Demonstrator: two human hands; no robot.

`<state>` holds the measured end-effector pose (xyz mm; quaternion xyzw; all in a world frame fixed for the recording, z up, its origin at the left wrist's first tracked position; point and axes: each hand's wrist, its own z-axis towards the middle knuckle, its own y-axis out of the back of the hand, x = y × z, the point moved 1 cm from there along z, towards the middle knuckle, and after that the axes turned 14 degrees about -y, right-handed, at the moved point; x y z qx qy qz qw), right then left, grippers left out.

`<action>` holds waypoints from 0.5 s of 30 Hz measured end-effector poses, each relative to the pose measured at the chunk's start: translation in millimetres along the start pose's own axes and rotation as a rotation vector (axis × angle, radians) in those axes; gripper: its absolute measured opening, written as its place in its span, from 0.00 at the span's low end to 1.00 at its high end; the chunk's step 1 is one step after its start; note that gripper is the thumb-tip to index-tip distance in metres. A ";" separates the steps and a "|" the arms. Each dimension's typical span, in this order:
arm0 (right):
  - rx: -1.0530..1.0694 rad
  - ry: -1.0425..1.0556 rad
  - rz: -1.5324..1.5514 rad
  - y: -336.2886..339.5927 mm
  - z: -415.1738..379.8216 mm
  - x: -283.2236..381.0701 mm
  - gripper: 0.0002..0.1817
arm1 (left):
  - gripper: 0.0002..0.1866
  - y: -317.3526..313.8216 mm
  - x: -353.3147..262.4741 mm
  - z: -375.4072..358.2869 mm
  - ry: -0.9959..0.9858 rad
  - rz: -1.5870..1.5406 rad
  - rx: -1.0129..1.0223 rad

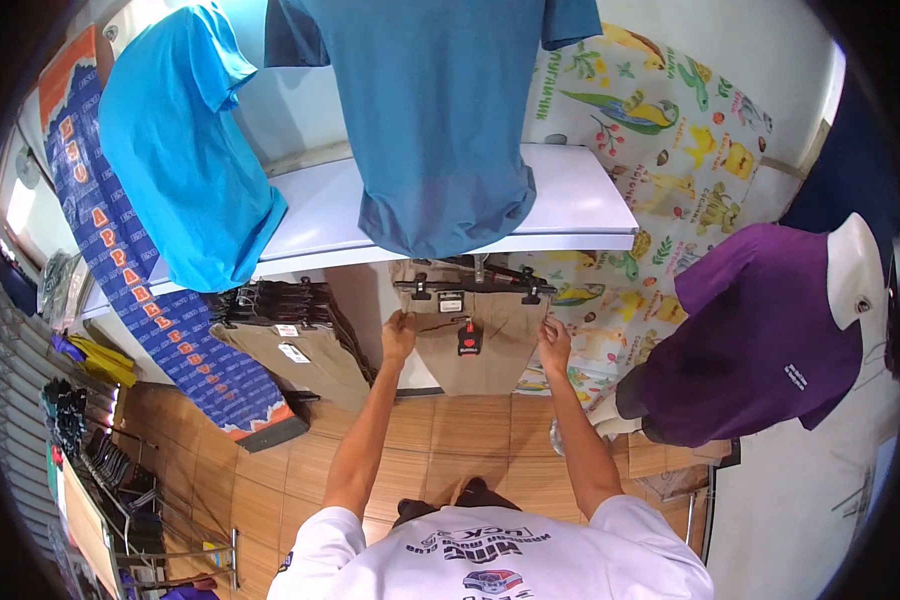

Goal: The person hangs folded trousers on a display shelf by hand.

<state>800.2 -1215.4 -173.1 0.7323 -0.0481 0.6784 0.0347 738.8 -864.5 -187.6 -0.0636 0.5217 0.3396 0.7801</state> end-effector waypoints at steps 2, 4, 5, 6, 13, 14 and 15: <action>-0.096 -0.120 -0.128 9.9 -19.9 -18.4 0.17 | 0.14 1.9 26.3 -25.5 -0.068 0.173 -0.069; -0.182 -0.107 -0.543 27.9 -37.6 -70.9 0.21 | 0.15 -1.0 132.1 -80.8 0.066 -0.109 -0.122; -0.135 -0.174 -0.629 42.2 -49.4 -112.3 0.18 | 0.16 16.3 145.2 -112.5 -0.192 0.392 0.213; -0.090 -0.243 -0.715 62.5 -62.4 -172.6 0.16 | 0.17 34.9 154.0 -146.4 -0.450 0.889 0.552; 0.253 -1.194 -0.456 183.1 -305.6 -283.2 0.19 | 0.27 222.7 95.9 -456.2 0.801 0.532 0.956; 0.261 -1.200 -0.477 165.3 -310.1 -262.1 0.18 | 0.31 254.6 81.5 -498.0 0.521 0.799 1.447; 0.273 -1.208 -0.499 150.5 -317.8 -242.5 0.17 | 0.31 268.0 81.5 -501.4 0.535 0.803 1.429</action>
